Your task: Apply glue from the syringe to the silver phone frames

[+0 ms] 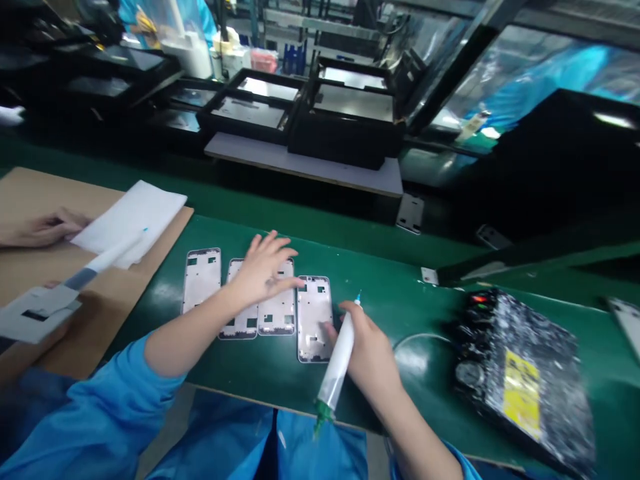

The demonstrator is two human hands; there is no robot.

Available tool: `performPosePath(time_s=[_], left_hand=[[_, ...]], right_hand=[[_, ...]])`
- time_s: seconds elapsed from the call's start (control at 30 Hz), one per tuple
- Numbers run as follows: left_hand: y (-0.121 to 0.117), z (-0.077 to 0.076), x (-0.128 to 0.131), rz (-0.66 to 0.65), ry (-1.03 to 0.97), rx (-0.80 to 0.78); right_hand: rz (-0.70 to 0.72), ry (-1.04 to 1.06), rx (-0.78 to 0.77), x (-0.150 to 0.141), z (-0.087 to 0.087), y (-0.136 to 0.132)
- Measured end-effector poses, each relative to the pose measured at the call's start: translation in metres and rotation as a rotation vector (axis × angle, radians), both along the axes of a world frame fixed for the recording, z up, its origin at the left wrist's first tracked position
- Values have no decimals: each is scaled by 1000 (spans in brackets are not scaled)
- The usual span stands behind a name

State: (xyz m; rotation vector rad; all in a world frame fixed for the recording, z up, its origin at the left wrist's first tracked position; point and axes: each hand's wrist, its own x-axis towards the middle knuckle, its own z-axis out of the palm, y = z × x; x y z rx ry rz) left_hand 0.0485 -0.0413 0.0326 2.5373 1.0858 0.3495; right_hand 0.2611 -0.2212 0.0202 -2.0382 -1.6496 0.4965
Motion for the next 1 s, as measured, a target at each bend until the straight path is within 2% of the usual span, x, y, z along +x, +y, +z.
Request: performPosePath(time_s=[0.07, 0.17, 0.27, 0.37, 0.5, 0.6, 0.67, 0.77, 0.83, 0.9, 1.0], left_hand=[[8, 11, -18, 63, -5, 45], [17, 21, -47, 119, 2, 119], [20, 20, -60, 101, 38, 118], [20, 13, -55, 76, 71, 57], [25, 0, -48, 33, 100, 2], [31, -6, -51, 27, 89, -8], [33, -7, -55, 30, 93, -23], [33, -5, -57, 7, 129, -33], [31, -2, -56, 5, 154, -42], [28, 0, -54, 17, 168, -63], [27, 2, -53, 30, 171, -87]], right_hand=[[-55, -35, 8, -3, 0, -9], [-42, -94, 77, -19, -7, -25], [1, -162, 136, -44, -19, -35], [-25, -232, 149, -59, -29, -35], [-76, -201, 143, -43, -29, -30], [-112, -101, 114, -19, -19, -27], [-186, -20, 108, -5, -9, -21], [-357, 25, 151, 17, 7, 2], [-430, 24, 158, 36, 14, 30], [-453, 20, 136, 59, 13, 66], [-473, -26, 118, 92, -1, 124]])
